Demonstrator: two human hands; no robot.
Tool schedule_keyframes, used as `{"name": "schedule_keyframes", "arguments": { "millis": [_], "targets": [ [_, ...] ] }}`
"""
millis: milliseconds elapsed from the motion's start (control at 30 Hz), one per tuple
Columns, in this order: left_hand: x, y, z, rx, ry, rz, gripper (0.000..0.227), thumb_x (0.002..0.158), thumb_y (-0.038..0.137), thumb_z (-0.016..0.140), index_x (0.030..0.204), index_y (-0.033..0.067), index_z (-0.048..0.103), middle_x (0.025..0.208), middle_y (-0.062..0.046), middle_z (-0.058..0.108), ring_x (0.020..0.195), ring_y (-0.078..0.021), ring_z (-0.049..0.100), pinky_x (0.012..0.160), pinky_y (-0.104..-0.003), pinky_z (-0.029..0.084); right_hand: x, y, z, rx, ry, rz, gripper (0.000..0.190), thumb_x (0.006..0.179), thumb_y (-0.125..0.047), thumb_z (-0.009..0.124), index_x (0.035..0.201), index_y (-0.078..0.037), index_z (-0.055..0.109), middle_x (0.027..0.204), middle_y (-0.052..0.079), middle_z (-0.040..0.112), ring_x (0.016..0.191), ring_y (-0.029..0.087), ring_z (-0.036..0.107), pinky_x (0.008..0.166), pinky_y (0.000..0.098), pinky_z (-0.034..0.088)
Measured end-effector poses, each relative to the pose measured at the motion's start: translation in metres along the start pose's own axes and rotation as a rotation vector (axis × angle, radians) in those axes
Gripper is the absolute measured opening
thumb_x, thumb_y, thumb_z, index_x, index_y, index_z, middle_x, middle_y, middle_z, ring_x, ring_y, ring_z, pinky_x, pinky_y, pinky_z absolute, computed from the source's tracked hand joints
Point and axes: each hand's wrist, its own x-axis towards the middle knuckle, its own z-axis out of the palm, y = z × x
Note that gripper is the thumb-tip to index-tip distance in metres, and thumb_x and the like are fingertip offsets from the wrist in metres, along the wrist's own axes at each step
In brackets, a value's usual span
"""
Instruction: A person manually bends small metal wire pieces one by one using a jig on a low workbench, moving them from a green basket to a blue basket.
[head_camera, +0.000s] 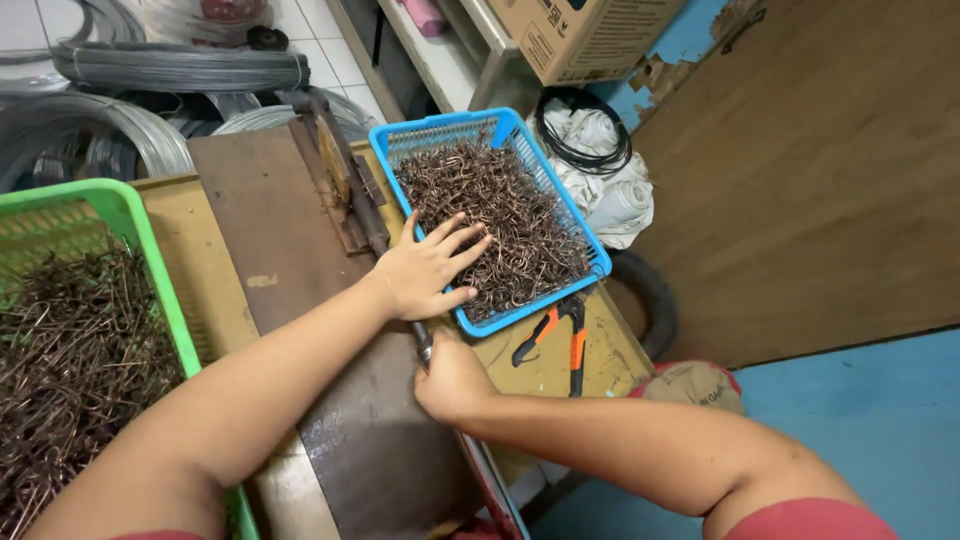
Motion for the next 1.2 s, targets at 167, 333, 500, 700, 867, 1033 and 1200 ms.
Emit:
{"name": "schedule_keyframes", "arguments": {
  "millis": [167, 333, 500, 700, 867, 1033, 1200],
  "targets": [
    [0.002, 0.002, 0.005, -0.002, 0.013, -0.012, 0.083, 0.104, 0.067, 0.027, 0.175, 0.0258, 0.018, 0.179, -0.010, 0.024, 0.168, -0.0329, 0.014, 0.121, -0.084, 0.010, 0.013, 0.034, 0.029, -0.059, -0.042, 0.065, 0.029, 0.094, -0.021, 0.061, 0.114, 0.001, 0.066, 0.101, 0.024, 0.075, 0.107, 0.046, 0.076, 0.088, 0.0554, 0.063],
    [0.001, 0.003, 0.013, 0.007, 0.078, -0.008, 0.082, 0.102, 0.063, 0.032, 0.174, 0.0237, 0.025, 0.177, -0.011, 0.030, 0.166, -0.0339, 0.019, 0.120, -0.084, 0.013, 0.015, 0.031, 0.029, -0.068, -0.057, 0.085, 0.030, 0.094, -0.021, 0.060, 0.113, 0.003, 0.066, 0.101, 0.026, 0.077, 0.109, 0.047, 0.075, 0.090, 0.0569, 0.062],
    [0.007, 0.006, 0.040, 0.078, 0.225, -0.049, 0.088, 0.098, 0.064, 0.042, 0.175, 0.0244, 0.024, 0.177, -0.009, 0.032, 0.166, -0.0300, 0.020, 0.121, -0.082, 0.007, 0.021, 0.036, 0.030, -0.057, -0.036, 0.073, 0.039, 0.094, -0.024, 0.055, 0.125, -0.001, 0.063, 0.105, 0.027, 0.078, 0.111, 0.047, 0.075, 0.094, 0.0573, 0.061],
    [0.009, 0.004, 0.038, 0.056, 0.218, -0.085, 0.089, 0.098, 0.064, 0.043, 0.175, 0.0238, 0.024, 0.177, -0.010, 0.032, 0.167, -0.0304, 0.022, 0.122, -0.082, 0.008, 0.019, 0.035, 0.027, -0.032, -0.023, 0.037, 0.037, 0.094, -0.020, 0.057, 0.124, 0.000, 0.065, 0.105, 0.028, 0.077, 0.110, 0.048, 0.075, 0.092, 0.0596, 0.061],
    [0.011, 0.000, 0.043, 0.041, 0.243, -0.077, 0.090, 0.097, 0.063, 0.046, 0.175, 0.0240, 0.025, 0.175, -0.010, 0.035, 0.166, -0.0303, 0.024, 0.121, -0.082, 0.012, 0.019, 0.041, 0.030, -0.036, -0.011, 0.022, 0.036, 0.093, -0.019, 0.058, 0.123, 0.000, 0.065, 0.104, 0.026, 0.078, 0.109, 0.046, 0.076, 0.089, 0.0576, 0.062],
    [0.011, 0.000, 0.040, 0.054, 0.309, -0.063, 0.091, 0.095, 0.067, 0.047, 0.174, 0.0241, 0.030, 0.173, -0.009, 0.037, 0.165, -0.0288, 0.026, 0.121, -0.081, 0.013, 0.023, 0.046, 0.030, -0.032, 0.020, 0.000, 0.034, 0.093, -0.017, 0.057, 0.120, 0.001, 0.066, 0.102, 0.027, 0.078, 0.106, 0.047, 0.077, 0.087, 0.0563, 0.063],
    [-0.007, 0.003, 0.020, -0.053, 0.383, -0.123, 0.089, 0.100, 0.079, 0.036, 0.171, 0.0257, 0.035, 0.166, -0.011, 0.040, 0.159, -0.0338, 0.031, 0.120, -0.080, 0.015, 0.016, 0.033, 0.023, 0.005, 0.002, 0.014, 0.036, 0.094, -0.018, 0.056, 0.123, 0.000, 0.065, 0.102, 0.025, 0.078, 0.107, 0.043, 0.077, 0.088, 0.0545, 0.064]
  ]
}}
